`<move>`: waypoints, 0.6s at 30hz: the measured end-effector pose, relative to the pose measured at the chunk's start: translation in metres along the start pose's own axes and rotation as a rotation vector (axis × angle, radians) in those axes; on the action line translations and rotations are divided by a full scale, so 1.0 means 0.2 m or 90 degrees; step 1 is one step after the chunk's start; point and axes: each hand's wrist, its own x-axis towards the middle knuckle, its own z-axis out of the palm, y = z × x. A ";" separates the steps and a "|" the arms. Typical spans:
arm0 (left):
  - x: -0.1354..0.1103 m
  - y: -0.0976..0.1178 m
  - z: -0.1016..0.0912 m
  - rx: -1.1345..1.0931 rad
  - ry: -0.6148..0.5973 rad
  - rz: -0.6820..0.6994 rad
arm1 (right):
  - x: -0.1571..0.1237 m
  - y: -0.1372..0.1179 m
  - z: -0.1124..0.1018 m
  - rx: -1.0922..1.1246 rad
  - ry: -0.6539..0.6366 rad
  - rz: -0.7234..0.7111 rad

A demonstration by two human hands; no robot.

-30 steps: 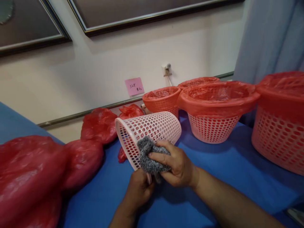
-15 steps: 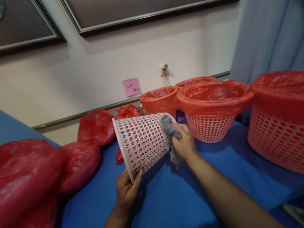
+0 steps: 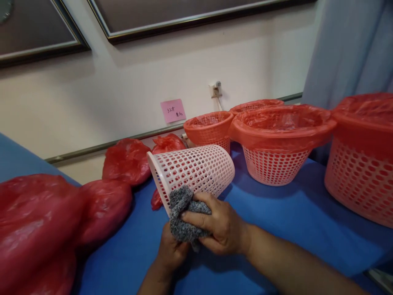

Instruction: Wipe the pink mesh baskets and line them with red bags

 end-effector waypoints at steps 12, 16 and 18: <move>0.02 0.00 0.01 0.067 -0.039 0.036 | -0.02 0.48 -0.24 -0.297 0.221 0.645; 0.02 -0.01 0.01 0.067 -0.054 0.016 | -0.01 0.32 -0.15 -0.114 0.167 0.399; 0.03 -0.02 0.01 0.070 -0.079 0.027 | 0.00 0.20 -0.10 -0.002 0.085 0.239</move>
